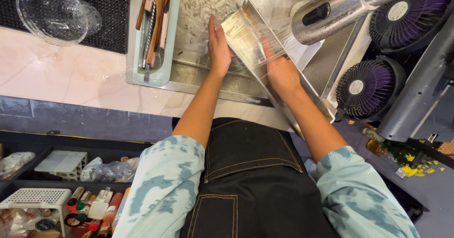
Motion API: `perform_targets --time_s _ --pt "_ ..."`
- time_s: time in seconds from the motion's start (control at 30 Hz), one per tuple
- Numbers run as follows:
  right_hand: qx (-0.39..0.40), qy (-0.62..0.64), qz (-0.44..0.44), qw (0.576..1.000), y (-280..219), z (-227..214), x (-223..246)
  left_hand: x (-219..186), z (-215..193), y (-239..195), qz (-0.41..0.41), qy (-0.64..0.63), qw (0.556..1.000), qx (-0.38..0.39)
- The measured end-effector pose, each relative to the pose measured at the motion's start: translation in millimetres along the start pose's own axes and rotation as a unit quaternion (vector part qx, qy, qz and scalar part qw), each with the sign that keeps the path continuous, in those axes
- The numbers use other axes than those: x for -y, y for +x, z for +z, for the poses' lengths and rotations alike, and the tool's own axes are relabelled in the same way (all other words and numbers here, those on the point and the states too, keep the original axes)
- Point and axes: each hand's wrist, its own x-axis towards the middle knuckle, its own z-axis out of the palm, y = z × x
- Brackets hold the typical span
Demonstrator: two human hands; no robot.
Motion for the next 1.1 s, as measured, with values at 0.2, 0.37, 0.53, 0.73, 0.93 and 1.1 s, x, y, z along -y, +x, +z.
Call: perform_targets --time_s 0.2,0.37,0.53,0.73,0.93,1.1 --pt "0.005 -0.035 -0.068 0.997 3 -1 2 6 -3 4 0.066 0.024 0.997 -0.017" --pt "-0.009 -0.022 -0.065 0.998 1 -2 0 12 -5 6 0.067 0.041 0.997 -0.022" --pt "-0.040 -0.031 -0.069 0.996 -7 -2 -1 2 -4 1 -0.052 0.039 0.998 -0.013" --pt "-0.062 -0.021 -0.127 0.990 -14 -2 0 -14 -4 -3 -0.039 -0.018 0.999 0.002" --pt "-0.034 -0.014 -0.094 0.995 -14 -4 6 4 -7 4 0.060 0.045 0.997 -0.025" --pt "-0.044 0.041 -0.034 0.998 -13 -8 1 16 -4 8 0.088 0.033 0.995 -0.020"
